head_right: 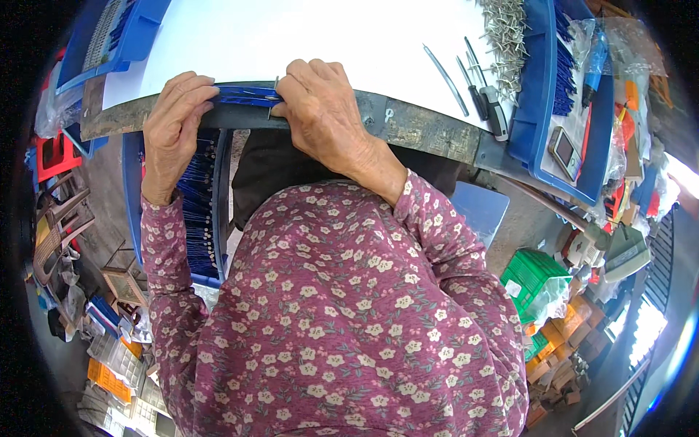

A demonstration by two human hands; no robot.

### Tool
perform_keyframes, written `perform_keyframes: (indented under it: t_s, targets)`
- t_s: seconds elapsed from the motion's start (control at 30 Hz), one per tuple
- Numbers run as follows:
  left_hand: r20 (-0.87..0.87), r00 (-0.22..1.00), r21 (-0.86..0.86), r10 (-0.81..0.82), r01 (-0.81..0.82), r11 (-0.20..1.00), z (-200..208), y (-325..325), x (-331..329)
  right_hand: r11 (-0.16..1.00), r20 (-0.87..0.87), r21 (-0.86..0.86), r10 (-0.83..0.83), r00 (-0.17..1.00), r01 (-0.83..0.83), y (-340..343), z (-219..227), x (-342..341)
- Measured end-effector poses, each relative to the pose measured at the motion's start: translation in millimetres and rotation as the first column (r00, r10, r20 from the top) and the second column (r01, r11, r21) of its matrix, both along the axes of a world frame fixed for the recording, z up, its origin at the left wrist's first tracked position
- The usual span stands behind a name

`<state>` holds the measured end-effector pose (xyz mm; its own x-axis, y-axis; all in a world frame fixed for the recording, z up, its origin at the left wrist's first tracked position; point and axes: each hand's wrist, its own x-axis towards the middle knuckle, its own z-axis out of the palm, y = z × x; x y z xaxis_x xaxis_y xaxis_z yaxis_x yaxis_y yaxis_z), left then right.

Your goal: Assembling small metal pins into blue plastic component strips at a workstation.

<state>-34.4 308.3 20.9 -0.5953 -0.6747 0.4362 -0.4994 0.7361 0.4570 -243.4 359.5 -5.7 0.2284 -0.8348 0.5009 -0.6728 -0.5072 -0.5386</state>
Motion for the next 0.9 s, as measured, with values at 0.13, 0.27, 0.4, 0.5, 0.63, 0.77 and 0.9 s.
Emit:
perform_keyframes:
  t_s: [0.13, 0.27, 0.4, 0.5, 0.63, 0.77, 0.9]
  targets:
    - [0.007, 1.0, 0.016, 0.025, -0.025, 1.0, 2.9, 2.1, 5.8, 0.999, 0.012, -0.027, 0.026, 1.0, -0.026, -7.2, -3.0, 7.1]
    - [0.029, 0.998, 0.035, 0.048, -0.049, 0.998, 3.9, 3.6, 11.4, 0.998, 0.014, 0.003, 0.059, 0.998, -0.059, -12.1, -3.3, 11.3]
    - [0.071, 0.996, 0.033, 0.054, -0.057, 0.998, 5.5, 3.1, 12.6, 0.997, 0.032, 0.053, 0.061, 0.998, -0.063, -13.2, -0.3, 13.2]
    - [0.085, 0.995, 0.049, 0.049, -0.053, 0.997, 6.8, 4.2, 12.3, 0.996, 0.041, 0.061, 0.059, 0.997, -0.062, -12.2, -0.2, 13.8]
    - [0.141, 0.989, 0.065, 0.054, -0.064, 0.996, 12.5, 8.8, 8.4, 0.998, 0.044, 0.02, 0.059, 0.997, -0.06, -9.8, -4.6, 10.2]
    - [0.207, 0.975, 0.167, 0.078, -0.113, 0.98, 20.1, 26.3, 3.0, 0.997, 0.065, 0.038, 0.069, 0.996, -0.072, -10.9, -8.0, 4.9]
    - [0.122, 0.976, 0.548, 0.178, -0.216, 0.808, 17.5, 49.5, -0.3, 0.998, 0.076, 0.027, 0.058, 0.995, -0.061, -11.8, -11.2, 1.6]
